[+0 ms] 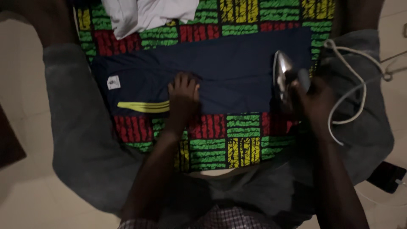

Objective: The person irons a blue shirt on a patterned cloth on the floor, smoothing the fabric by hand and moving the iron over different sections before folding the shirt.

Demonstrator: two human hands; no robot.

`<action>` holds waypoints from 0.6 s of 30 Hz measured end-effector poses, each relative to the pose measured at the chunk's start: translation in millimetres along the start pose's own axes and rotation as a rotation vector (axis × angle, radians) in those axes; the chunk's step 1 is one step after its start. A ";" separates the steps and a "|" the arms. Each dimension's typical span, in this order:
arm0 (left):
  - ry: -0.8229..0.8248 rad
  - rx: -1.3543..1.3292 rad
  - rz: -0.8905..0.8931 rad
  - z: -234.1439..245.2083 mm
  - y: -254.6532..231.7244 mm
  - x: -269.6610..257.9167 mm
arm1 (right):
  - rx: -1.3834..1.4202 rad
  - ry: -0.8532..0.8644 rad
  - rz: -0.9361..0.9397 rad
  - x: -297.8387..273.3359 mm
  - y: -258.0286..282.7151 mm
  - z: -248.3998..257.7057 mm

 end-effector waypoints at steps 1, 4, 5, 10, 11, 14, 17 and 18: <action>0.002 0.002 0.005 -1.7 2.4 -0.2 | 0.057 -0.006 -0.099 5.2 -5.1 -0.8; -0.041 -0.013 -0.047 -2.9 13.8 1.9 | -0.229 -0.096 0.156 30.6 -15.5 -2.6; -0.044 0.015 -0.060 -1.6 18.5 -1.3 | -0.229 -0.100 0.153 32.6 -24.0 1.0; -0.112 0.040 -0.106 1.9 32.8 -6.5 | -0.151 -0.064 0.078 40.2 -46.8 6.7; -0.096 0.069 -0.116 -0.1 31.7 -6.1 | -0.155 -0.061 0.074 39.4 -49.8 6.8; -0.071 0.051 -0.125 -4.8 18.5 -5.2 | -0.084 -0.056 0.057 46.2 -54.7 2.3; -0.109 -0.036 -0.108 -3.6 8.1 -6.5 | -0.112 -0.040 0.011 53.5 -57.7 -2.0; -0.150 -0.084 -0.091 -2.2 7.2 -8.3 | -0.054 0.011 0.064 54.9 -58.2 -5.3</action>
Point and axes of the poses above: each hand's wrist, its own x-axis towards the middle knuckle, its own z-axis out of the back of the hand, y = z × x, the point moved 3 cm from there along x, towards the middle knuckle, and after that the axes turned 3 degrees about x, right-handed, at the moved point
